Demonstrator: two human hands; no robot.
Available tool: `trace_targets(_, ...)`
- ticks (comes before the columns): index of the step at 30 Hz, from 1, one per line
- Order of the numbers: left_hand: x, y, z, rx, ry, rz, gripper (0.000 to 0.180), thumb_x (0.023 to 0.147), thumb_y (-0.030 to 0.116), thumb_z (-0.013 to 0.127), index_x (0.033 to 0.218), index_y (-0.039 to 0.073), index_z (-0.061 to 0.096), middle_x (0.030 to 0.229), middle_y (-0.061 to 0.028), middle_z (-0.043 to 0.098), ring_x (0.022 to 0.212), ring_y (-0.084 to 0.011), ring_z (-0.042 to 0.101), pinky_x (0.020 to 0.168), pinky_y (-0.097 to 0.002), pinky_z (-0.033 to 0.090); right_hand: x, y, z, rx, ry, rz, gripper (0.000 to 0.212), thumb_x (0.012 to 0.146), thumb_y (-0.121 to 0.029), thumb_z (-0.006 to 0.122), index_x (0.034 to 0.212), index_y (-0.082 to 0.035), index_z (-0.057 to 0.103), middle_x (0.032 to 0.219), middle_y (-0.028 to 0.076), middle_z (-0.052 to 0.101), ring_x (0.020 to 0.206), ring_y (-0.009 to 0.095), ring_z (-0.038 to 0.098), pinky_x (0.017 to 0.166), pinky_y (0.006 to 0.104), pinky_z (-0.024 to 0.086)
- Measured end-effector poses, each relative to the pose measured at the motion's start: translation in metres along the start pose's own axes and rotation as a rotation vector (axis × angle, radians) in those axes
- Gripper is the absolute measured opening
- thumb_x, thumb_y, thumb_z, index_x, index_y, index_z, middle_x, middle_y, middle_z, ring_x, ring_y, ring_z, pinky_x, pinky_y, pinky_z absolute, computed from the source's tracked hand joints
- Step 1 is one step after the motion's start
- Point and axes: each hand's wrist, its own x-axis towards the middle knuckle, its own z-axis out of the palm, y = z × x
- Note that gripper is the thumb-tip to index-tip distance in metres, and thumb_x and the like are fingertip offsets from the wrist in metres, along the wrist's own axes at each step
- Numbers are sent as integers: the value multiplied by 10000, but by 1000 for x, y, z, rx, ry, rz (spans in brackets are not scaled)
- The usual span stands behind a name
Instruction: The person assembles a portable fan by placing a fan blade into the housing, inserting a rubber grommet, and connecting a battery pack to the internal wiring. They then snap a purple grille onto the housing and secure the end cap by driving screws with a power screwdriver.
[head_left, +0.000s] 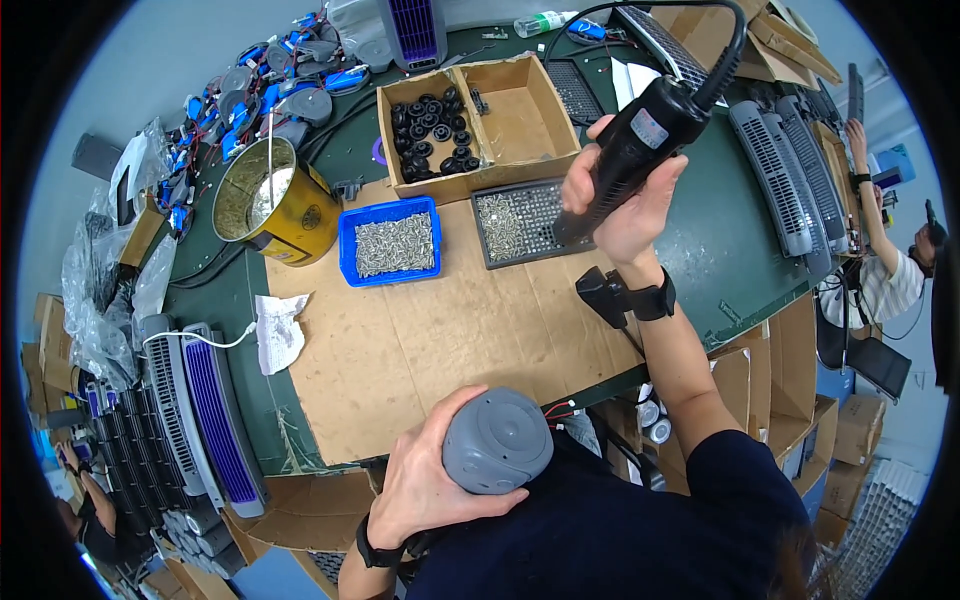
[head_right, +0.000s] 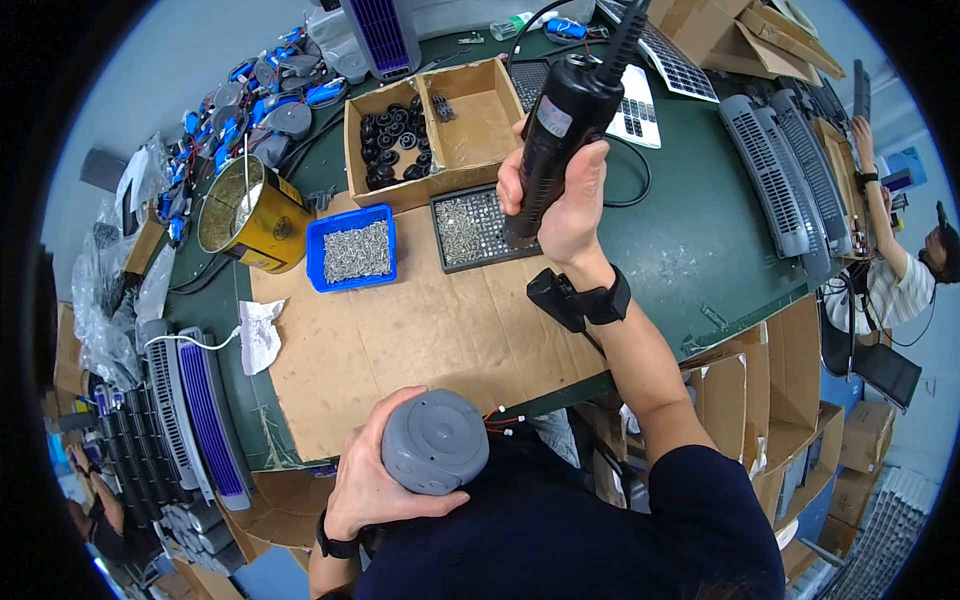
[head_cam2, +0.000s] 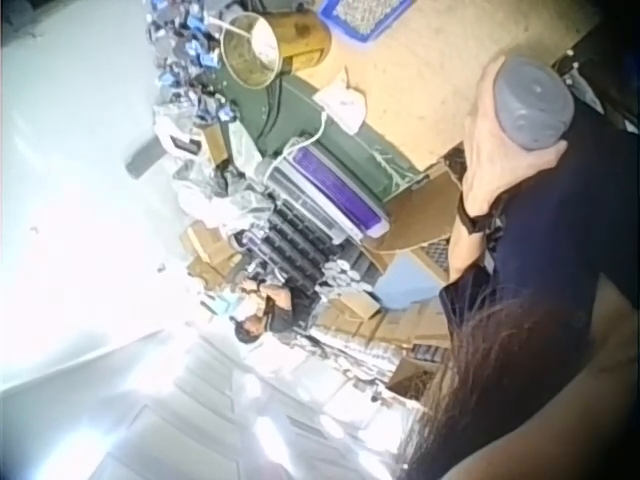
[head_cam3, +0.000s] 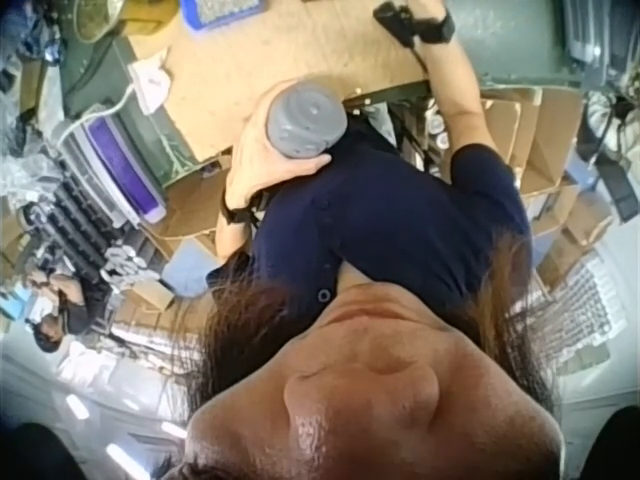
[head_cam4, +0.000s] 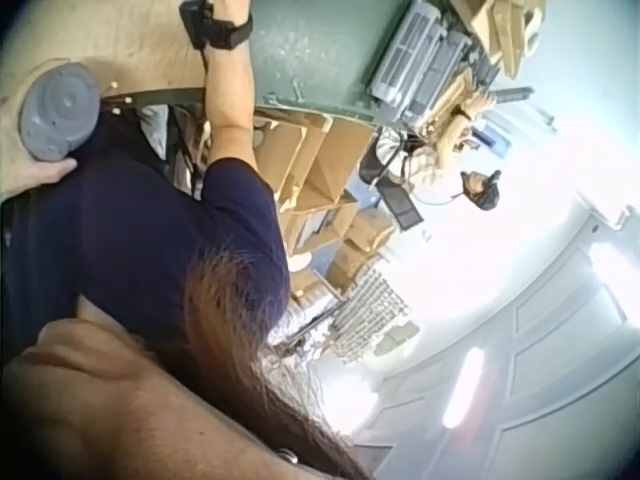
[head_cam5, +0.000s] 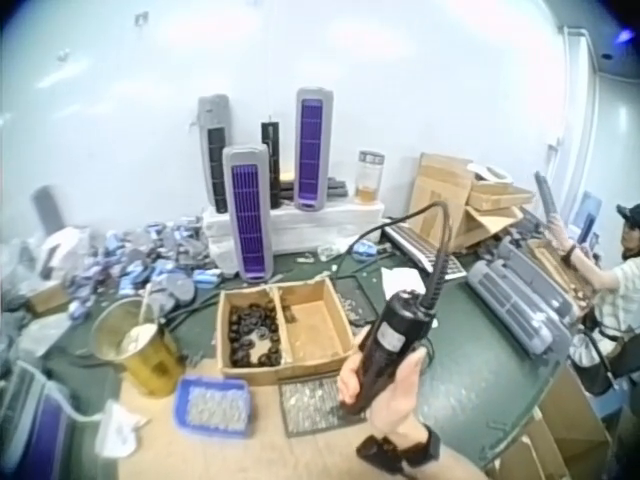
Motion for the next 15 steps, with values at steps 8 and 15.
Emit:
trace_targets(8, 0, -2, -1, 10, 8, 41, 963, 546, 304, 914, 1348, 28, 458, 1159, -172, 661, 1036, -324, 678, 912, -399, 546, 2, -41, -5, 262, -10, -140, 994, 816, -879, 217, 1262, -15, 425, 634, 40, 466, 523, 153, 454, 530, 320, 403)
trace_targets(15, -1, -2, 1, -9, 8, 45, 962, 541, 303, 916, 1344, 26, 464, 1160, -172, 661, 1038, -324, 677, 918, -402, 543, 0, -12, 0, 115, 23, -17, 925, 837, -860, 204, 1176, -32, 440, 617, 41, 467, 513, 148, 448, 517, 319, 411)
